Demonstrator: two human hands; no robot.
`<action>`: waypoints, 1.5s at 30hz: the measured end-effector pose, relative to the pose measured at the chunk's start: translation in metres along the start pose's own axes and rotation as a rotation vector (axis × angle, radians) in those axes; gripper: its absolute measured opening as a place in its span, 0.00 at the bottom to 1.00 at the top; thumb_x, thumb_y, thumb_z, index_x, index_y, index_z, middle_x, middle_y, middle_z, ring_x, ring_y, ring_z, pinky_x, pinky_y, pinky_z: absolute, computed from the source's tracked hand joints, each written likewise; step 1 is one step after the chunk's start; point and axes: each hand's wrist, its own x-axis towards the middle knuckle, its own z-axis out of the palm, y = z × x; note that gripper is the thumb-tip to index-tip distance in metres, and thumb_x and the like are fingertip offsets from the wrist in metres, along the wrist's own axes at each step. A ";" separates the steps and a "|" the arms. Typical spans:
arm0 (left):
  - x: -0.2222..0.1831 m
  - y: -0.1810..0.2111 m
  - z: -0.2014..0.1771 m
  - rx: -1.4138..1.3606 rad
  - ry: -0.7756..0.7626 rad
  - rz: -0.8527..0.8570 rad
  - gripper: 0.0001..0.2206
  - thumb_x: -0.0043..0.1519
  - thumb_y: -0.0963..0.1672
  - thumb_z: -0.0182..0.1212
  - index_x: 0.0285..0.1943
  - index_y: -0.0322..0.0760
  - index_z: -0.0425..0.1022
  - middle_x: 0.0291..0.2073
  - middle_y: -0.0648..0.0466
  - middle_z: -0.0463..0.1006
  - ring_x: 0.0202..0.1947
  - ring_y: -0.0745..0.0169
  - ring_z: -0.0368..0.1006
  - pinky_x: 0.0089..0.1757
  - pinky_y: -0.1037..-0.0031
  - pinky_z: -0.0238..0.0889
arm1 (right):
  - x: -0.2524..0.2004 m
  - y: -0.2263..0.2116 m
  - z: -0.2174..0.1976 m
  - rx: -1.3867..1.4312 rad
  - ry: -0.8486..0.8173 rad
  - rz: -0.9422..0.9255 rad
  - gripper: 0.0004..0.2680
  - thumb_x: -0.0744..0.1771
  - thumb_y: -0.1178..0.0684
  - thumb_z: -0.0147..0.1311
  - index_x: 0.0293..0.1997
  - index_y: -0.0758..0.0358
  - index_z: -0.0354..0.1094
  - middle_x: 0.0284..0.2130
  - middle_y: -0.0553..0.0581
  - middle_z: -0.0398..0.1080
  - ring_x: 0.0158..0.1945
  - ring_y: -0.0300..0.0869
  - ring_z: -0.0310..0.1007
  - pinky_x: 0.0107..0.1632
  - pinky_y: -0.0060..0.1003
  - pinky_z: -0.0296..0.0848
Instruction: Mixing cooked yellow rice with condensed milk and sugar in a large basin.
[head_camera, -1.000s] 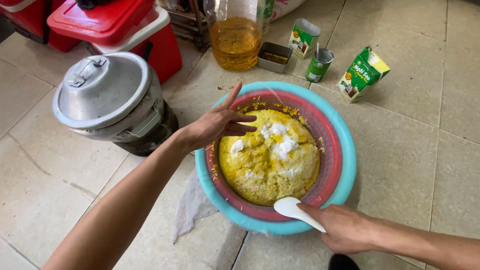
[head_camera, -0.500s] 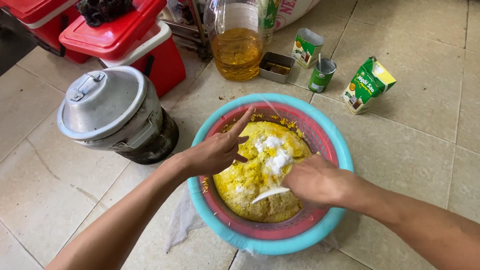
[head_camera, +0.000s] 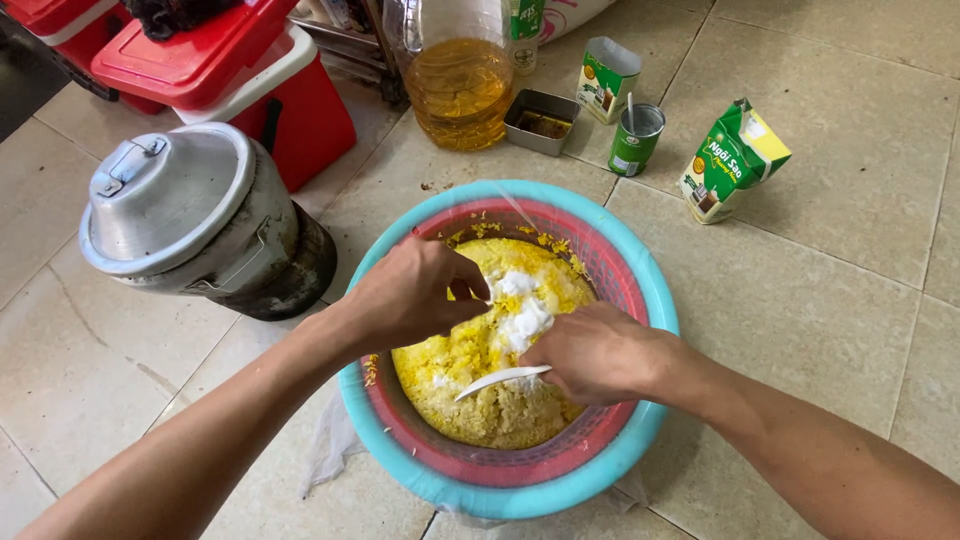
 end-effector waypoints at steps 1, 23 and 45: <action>0.001 0.007 -0.001 0.000 0.000 0.003 0.15 0.57 0.45 0.68 0.51 0.34 0.83 0.36 0.49 0.87 0.31 0.58 0.84 0.36 0.67 0.74 | -0.002 0.001 0.001 0.000 0.001 0.003 0.09 0.66 0.49 0.53 0.51 0.43 0.73 0.36 0.60 0.76 0.45 0.56 0.77 0.50 0.56 0.73; -0.025 0.024 0.005 -0.476 -0.169 -0.518 0.13 0.64 0.45 0.59 0.51 0.31 0.82 0.37 0.50 0.89 0.26 0.65 0.85 0.26 0.75 0.75 | -0.029 0.036 0.018 0.158 0.204 0.271 0.12 0.68 0.45 0.46 0.56 0.45 0.72 0.33 0.61 0.77 0.40 0.54 0.79 0.48 0.54 0.76; 0.019 -0.068 0.184 -1.939 0.267 -0.246 0.43 0.67 0.71 0.30 0.84 0.65 0.17 0.81 0.34 0.40 0.75 0.35 0.48 0.65 0.37 0.37 | 0.172 0.081 0.123 1.348 0.747 0.265 0.11 0.67 0.59 0.61 0.54 0.73 0.79 0.43 0.69 0.83 0.48 0.51 0.81 0.54 0.43 0.76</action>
